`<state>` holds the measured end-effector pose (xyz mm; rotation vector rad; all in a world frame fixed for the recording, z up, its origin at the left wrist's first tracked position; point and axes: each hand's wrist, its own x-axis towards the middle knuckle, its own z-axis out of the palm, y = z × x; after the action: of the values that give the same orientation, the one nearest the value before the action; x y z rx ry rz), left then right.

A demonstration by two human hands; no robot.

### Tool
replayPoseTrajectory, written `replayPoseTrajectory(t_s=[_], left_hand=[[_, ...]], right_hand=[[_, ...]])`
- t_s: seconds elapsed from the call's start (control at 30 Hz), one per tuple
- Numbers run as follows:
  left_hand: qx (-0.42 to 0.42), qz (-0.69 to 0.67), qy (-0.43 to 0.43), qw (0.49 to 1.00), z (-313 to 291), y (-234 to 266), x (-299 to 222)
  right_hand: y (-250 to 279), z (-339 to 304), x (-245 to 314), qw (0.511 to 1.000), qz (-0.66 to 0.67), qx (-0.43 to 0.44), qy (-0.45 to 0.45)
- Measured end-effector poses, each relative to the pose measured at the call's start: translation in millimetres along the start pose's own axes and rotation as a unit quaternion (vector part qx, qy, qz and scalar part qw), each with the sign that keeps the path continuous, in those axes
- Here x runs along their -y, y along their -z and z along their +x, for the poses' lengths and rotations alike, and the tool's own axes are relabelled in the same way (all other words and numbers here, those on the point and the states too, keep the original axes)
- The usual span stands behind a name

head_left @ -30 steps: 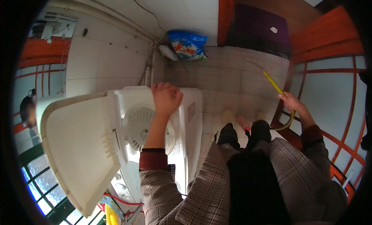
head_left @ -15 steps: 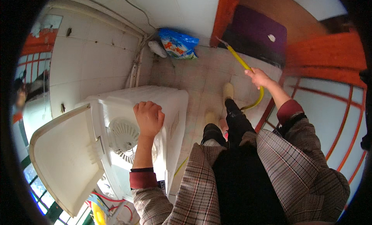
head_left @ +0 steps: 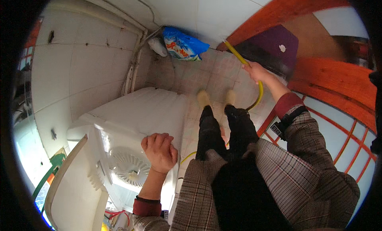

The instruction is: The person uses a yellow hose to wet the floor and then scrubs a pair of beige slippers with a brush. They rinse the slippers under the hose and place them on the floor.

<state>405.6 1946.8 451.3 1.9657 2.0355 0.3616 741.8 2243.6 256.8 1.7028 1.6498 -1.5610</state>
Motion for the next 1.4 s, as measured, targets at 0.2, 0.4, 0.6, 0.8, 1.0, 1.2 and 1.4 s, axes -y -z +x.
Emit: replayPoseTrajectory(t_s=[0.2,0.4,0.6,0.8,1.0,1.2,1.4], left_hand=[[0.022,-0.016,0.050,0.998,-8.8,5.0,0.7],[0.024,-0.050,0.046,0.997,-22.7,11.7,4.9],[0.023,-0.074,0.050,0.996,-42.3,22.7,9.4],[0.037,-0.084,0.023,0.996,-67.9,37.2,20.9],[-0.008,-0.044,0.160,0.986,-111.3,43.4,15.5],[-0.024,0.042,0.193,0.980,-190.4,65.7,23.9],[-0.012,0.100,0.209,0.973,-308.8,138.6,27.3]], right_hand=[[8.8,35.8,42.4,0.999,0.033,0.000,-0.005],[-8.4,46.2,74.0,0.995,0.095,0.003,-0.023],[-25.8,44.6,102.9,0.990,0.127,-0.009,-0.051],[-55.9,39.3,123.7,0.974,0.208,0.011,-0.085],[-70.6,22.4,109.3,0.961,0.221,0.007,-0.164],[-124.7,-12.6,65.9,0.958,0.229,0.065,-0.161],[-231.7,-91.8,60.1,0.954,0.244,0.063,-0.163]])
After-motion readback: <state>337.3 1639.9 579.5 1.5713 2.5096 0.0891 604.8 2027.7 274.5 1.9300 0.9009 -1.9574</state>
